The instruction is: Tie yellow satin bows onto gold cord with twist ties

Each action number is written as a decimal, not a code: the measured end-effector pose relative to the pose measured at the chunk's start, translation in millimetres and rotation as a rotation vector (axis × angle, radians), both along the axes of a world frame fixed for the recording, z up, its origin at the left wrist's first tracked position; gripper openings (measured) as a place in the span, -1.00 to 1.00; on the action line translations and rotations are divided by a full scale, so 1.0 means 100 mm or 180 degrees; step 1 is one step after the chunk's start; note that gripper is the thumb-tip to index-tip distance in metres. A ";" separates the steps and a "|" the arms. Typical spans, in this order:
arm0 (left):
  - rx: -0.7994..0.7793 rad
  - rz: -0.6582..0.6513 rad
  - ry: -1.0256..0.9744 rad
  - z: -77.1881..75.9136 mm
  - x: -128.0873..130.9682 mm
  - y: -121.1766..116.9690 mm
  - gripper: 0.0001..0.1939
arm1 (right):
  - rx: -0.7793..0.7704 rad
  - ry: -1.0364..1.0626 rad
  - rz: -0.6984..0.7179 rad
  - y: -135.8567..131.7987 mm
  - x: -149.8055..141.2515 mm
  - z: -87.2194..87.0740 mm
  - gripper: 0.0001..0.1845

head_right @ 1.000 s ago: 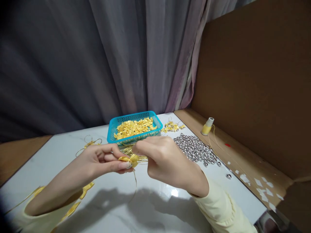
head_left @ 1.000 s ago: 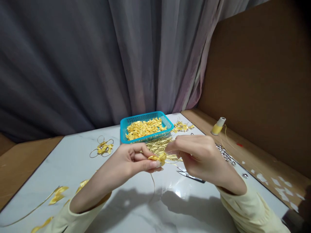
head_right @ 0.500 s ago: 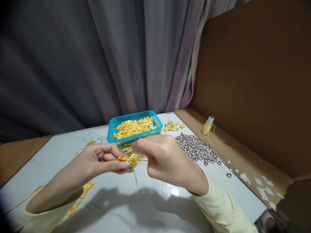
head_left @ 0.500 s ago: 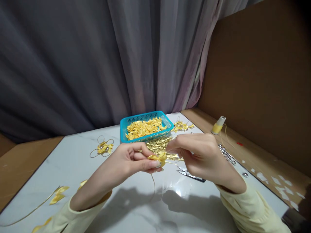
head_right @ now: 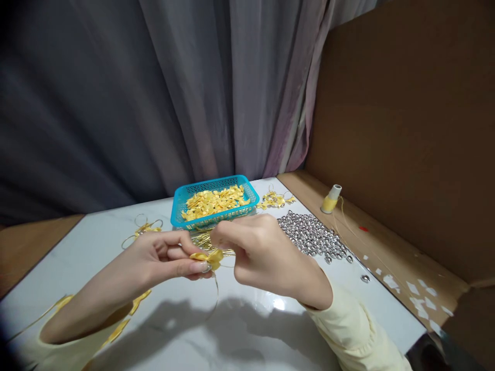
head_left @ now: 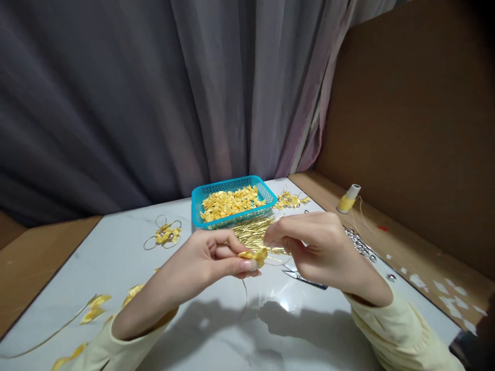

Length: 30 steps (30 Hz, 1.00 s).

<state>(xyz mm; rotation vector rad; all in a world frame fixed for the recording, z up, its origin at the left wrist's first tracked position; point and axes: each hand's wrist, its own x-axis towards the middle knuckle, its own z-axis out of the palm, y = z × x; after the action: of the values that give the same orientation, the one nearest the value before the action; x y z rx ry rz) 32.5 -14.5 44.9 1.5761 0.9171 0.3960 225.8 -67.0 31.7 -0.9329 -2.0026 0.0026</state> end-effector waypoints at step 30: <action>0.0172 0.0300 -0.0286 0.01 0.02 -0.01 -0.84 | -0.0051 0.0924 -0.0159 0.08 -0.09 -0.07 -0.64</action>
<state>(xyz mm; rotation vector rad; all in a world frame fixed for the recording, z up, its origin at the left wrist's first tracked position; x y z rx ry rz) 34.8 -15.1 45.6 1.5552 0.9201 0.5580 217.1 -59.5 25.2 -0.9356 -1.7136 0.1200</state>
